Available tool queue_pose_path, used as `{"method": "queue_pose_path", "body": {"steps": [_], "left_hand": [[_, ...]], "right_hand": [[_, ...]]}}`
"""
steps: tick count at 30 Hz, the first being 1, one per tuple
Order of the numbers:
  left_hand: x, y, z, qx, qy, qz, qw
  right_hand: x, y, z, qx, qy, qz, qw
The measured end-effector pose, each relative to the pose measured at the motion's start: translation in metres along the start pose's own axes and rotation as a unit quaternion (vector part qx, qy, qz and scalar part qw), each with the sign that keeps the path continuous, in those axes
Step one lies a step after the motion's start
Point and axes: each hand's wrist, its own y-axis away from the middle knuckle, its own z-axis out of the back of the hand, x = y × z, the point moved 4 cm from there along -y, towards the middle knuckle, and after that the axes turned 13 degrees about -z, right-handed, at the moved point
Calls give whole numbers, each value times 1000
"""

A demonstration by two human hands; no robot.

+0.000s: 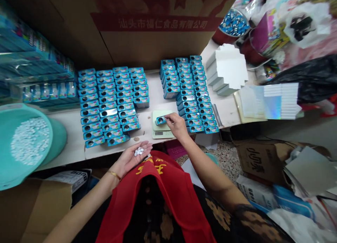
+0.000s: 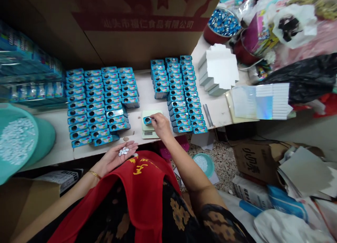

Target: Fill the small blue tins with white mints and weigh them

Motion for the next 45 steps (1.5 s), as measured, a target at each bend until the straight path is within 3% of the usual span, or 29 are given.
{"method": "queue_pose_path", "body": {"steps": [7,12,25,32,36,38,40,42,45], "left_hand": [[0,5,0,-10,3,2,1000],[0,7,1,-14,7,5,1000],[0,11,7,-30,21,-4,999],[2,9,14,-20,30,-8,999],[1,8,11,-10,33,-9,999],[1,7,7,4,42,-14,999],[1,5,2,21,52,-25,998],[2,4,-3,36,54,-24,998],[5,4,-9,51,50,-18,997]], "right_hand": [[-26,12,39,-81,-77,-82,990],[-33,24,49,-121,-82,-81,986],[-14,26,31,-76,-65,-44,994],[-7,11,8,-21,-68,1,997],[3,13,2,-19,-37,21,999],[16,28,-7,9,-22,38,999],[36,52,-26,94,-2,91,991],[56,78,-50,203,49,166,964],[67,99,-76,272,138,191,933]]}}
